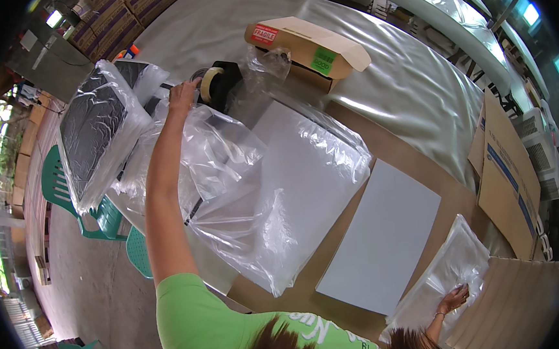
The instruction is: The person places black and white rectangular boards into individual plastic sleeves by hand. They slide each board into a sleeve, smooth the plastic, and place the sleeved board onto a stack on the table.
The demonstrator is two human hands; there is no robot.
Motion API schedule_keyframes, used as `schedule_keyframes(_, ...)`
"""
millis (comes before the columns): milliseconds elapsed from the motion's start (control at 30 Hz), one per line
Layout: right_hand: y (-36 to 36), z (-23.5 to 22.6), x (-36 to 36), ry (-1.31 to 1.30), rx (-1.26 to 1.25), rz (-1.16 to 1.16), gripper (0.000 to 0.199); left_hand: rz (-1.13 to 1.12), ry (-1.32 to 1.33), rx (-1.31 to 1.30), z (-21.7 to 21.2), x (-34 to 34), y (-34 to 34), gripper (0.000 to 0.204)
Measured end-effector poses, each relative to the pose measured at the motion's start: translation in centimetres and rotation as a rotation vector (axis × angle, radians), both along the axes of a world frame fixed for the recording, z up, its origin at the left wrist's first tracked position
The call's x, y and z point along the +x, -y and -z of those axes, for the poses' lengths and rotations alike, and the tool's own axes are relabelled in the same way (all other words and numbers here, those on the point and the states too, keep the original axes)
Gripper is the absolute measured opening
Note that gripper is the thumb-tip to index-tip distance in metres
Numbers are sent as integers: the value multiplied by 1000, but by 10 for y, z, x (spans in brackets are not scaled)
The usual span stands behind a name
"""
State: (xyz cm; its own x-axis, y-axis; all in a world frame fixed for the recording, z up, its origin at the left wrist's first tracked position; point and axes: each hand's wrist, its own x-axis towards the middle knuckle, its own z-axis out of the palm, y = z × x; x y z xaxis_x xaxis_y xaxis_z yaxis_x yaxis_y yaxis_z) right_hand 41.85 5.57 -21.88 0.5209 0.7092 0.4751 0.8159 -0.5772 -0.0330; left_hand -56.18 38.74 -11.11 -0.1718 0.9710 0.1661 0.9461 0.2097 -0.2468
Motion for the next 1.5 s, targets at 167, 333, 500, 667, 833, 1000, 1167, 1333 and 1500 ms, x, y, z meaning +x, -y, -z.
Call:
schedule_keyframes(167, 12, 4, 13, 107, -24, -9, 30, -44, -38, -87, 17, 7, -33, 27)
schedule_keyframes(333, 8, 10, 15, 60, -10, 6, 29, -79, 18, 48, 26, -9, -26, 17)
schedule_keyframes(500, 5, 2, 9, -9, 30, 11, 30, -118, 159, 304, -8, -2, 4, 16)
schedule_keyframes(667, 20, 12, 8, -40, 32, 4, 29, -11, 232, 471, -127, 71, 43, 19)
schedule_keyframes(833, 26, 56, 57, 127, 91, -68, 43, 366, 445, 488, -172, 193, 119, 19)
schedule_keyframes(1000, -14, 17, 8, -9, 45, 22, 35, 809, 416, 504, -187, 386, 181, 20)
schedule_keyframes(1167, 5, 15, 20, -34, 71, -41, 46, 1139, 721, 286, -142, 601, 219, 37)
schedule_keyframes(1333, 3, -23, 28, -428, 214, -472, 44, 1308, 689, 151, -92, 768, 247, 27)
schedule_keyframes(1500, 27, -36, 48, -1071, 668, -430, 27, 1418, 698, 84, -16, 893, 245, 20)
